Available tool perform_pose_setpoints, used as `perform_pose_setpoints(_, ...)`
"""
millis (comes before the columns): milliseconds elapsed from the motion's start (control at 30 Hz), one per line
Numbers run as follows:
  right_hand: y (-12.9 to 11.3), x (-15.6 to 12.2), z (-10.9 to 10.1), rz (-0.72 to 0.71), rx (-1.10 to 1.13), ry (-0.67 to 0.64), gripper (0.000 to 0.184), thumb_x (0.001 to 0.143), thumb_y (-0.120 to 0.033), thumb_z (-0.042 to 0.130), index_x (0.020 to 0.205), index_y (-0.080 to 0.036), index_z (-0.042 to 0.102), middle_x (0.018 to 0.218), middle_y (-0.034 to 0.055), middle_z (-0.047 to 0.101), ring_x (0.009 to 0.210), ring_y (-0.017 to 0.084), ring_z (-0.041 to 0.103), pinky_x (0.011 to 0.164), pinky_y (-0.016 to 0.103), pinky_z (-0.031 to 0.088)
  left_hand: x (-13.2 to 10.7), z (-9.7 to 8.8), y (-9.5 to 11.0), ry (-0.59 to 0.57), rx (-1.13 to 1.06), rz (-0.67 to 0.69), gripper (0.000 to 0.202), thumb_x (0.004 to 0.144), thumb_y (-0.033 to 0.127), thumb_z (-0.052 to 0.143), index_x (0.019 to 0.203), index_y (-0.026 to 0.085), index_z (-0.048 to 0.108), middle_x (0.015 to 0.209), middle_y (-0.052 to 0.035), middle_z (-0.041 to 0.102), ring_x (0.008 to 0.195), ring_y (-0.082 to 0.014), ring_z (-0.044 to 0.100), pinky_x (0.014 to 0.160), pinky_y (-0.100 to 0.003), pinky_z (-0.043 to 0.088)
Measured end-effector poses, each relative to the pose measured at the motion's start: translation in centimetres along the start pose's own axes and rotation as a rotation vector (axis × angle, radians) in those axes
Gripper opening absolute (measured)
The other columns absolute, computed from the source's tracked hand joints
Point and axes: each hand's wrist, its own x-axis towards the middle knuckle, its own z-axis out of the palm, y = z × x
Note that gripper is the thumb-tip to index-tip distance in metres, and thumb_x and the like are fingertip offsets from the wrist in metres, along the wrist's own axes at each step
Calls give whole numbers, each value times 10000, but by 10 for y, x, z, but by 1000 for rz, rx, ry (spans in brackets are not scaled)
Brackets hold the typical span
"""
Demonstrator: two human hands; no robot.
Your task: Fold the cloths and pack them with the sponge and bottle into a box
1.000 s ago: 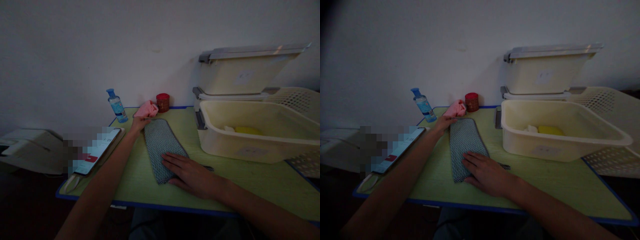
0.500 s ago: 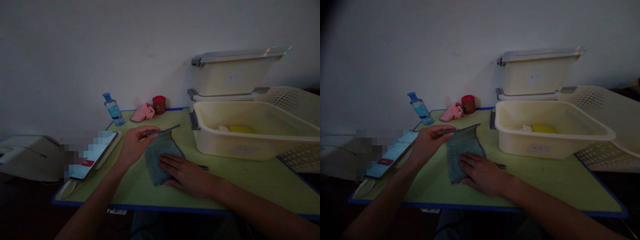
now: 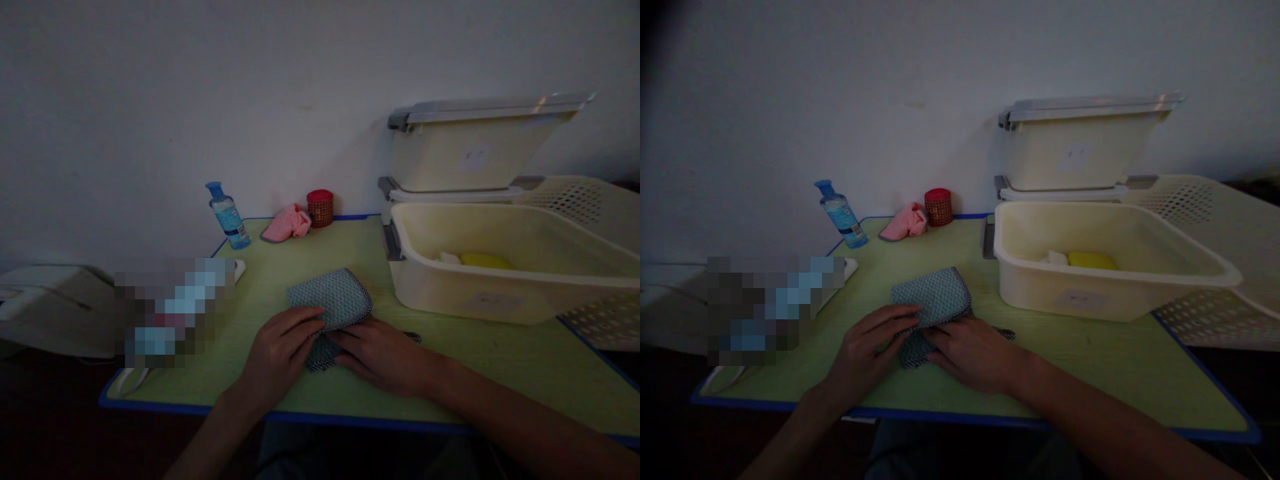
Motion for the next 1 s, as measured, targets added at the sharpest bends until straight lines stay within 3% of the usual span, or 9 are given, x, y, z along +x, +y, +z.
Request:
perform_pose_setpoints(100, 6, -3, 0, -4, -62, 176, 186, 859, -153, 458, 961, -141, 613, 914, 72, 664, 813, 169, 616, 757, 300, 502, 2, -3, 3, 18, 10, -15, 155, 835, 105, 520, 906, 150, 651, 924, -87, 667, 853, -161, 627, 751, -311, 545)
perform_pose_setpoints(233, 15, -6, -2, 103, -115, 428, 188, 863, -118, 416, 792, -145, 588, 759, 55, 624, 655, 134, 588, 609, 249, 504, 4, -5, 5, 23, -1, -26, 138, 812, 78, 546, 883, 139, 647, 845, -77, 622, 785, -150, 577, 675, -283, 523)
perform_pose_setpoints(433, 21, -7, -6, 136, -193, 585, 160, 871, -126, 413, 967, -125, 541, 918, 106, 583, 679, 128, 589, 532, 225, 507, 2, -5, 5, 10, -40, -55, 159, 797, 58, 556, 898, 140, 647, 813, -57, 575, 747, -137, 525, 631, -259, 487)
perform_pose_setpoints(633, 25, -13, -15, 47, -292, 495, 220, 883, -128, 385, 1012, -151, 562, 1043, 118, 561, 633, 93, 562, 516, 210, 473, 2, -7, 5, -22, -69, -46, 137, 813, 85, 544, 884, 136, 650, 815, -59, 576, 727, -131, 523, 614, -255, 483)
perform_pose_setpoints(867, 28, -17, -25, -65, -351, 334, 268, 895, -136, 355, 780, -143, 597, 842, 57, 609, 515, 75, 477, 456, 226, 349, 4, -8, 6, -101, -109, 19, 118, 823, 102, 538, 828, 142, 649, 743, -44, 576, 687, -129, 516, 607, -260, 459)
perform_pose_setpoints(1000, 27, -16, -30, -129, -348, 259, 301, 906, -145, 336, 727, -148, 578, 726, 33, 582, 554, 95, 458, 492, 244, 314, 3, -9, 7, -180, -117, 60, 111, 826, 94, 530, 824, 125, 637, 737, -45, 579, 689, -129, 511, 617, -259, 441)
